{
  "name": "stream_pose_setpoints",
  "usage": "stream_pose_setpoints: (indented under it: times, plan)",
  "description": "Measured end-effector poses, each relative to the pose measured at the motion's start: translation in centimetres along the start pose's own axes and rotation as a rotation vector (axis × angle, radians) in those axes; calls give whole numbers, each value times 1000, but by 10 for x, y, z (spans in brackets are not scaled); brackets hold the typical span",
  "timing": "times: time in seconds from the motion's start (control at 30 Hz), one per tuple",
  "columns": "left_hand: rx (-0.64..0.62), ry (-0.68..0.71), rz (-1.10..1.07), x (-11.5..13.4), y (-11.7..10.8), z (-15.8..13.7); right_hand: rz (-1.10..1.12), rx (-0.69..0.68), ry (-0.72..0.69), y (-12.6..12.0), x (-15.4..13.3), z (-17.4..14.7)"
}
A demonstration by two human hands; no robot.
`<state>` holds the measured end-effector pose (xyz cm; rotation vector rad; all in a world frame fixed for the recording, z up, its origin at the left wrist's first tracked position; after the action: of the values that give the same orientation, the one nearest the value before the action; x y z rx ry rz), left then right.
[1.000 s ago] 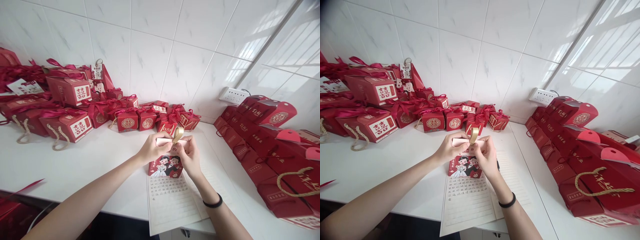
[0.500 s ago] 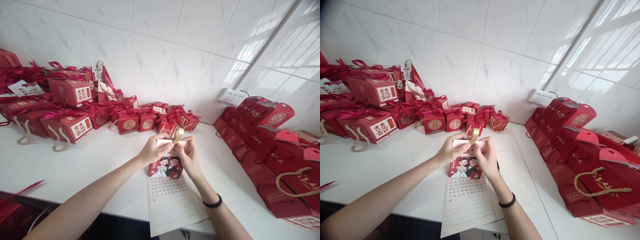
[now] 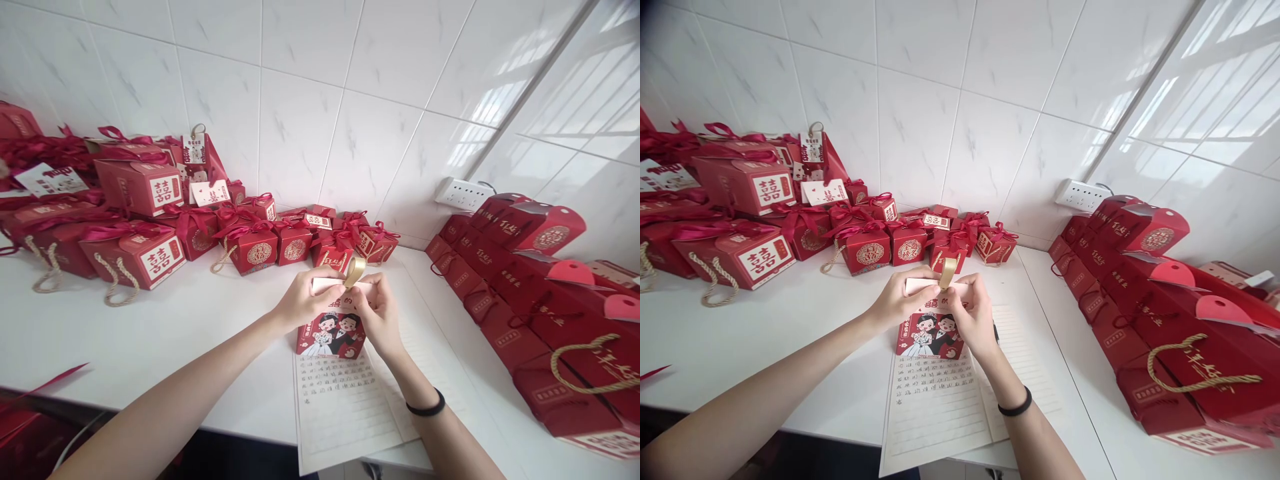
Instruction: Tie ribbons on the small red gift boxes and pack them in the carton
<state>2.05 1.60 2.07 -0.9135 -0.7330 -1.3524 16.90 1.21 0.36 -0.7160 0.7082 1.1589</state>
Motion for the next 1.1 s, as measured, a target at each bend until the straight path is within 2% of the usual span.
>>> stream_pose_setpoints:
  times: [0.17, 0.33, 0.43, 0.53, 0.67, 0.77, 0.83, 0.9, 0.97, 1.03, 1.1]
  plan:
    - [-19, -36, -61, -3, 2, -2, 76, -18, 45, 2, 2, -3]
    - [5, -61, -64, -7, 1, -3, 89, -26, 23, 0, 1, -4]
    - [-49, -63, -158, -12, -1, -1, 187, 141, 95, -13, 6, 6]
    - [-116, -46, -82, -17, -3, 1, 358, 375, 217, -31, 15, 17]
    - [-193, -124, 31, -24, 1, 1, 374, 488, 257, -41, 22, 23]
    - [-95, -224, -35, -28, 2, 2, 321, 473, 275, -37, 22, 23]
    - [-1, -376, -180, -32, 1, 3, 315, 430, 300, -35, 23, 24]
    - [84, -583, -442, -33, 1, 4, 157, 341, 296, -35, 25, 29]
    - [159, -765, -707, -32, 1, 5, -144, 229, 276, -39, 28, 33]
    - [208, -867, -835, -29, 0, 5, -424, 135, 282, -45, 35, 35]
    - [221, -898, -860, -26, -2, 5, -568, 102, 309, -55, 42, 35]
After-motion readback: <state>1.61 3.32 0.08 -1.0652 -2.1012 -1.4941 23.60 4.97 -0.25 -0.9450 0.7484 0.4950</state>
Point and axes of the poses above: each hand's wrist, its own z-axis towards the middle knuckle, its own y-axis out of the palm, x = y × z, the point moved 4 cm from there along z, towards the middle knuckle, and after that the axes turned 11 degrees about x, right-handed, at the moved point
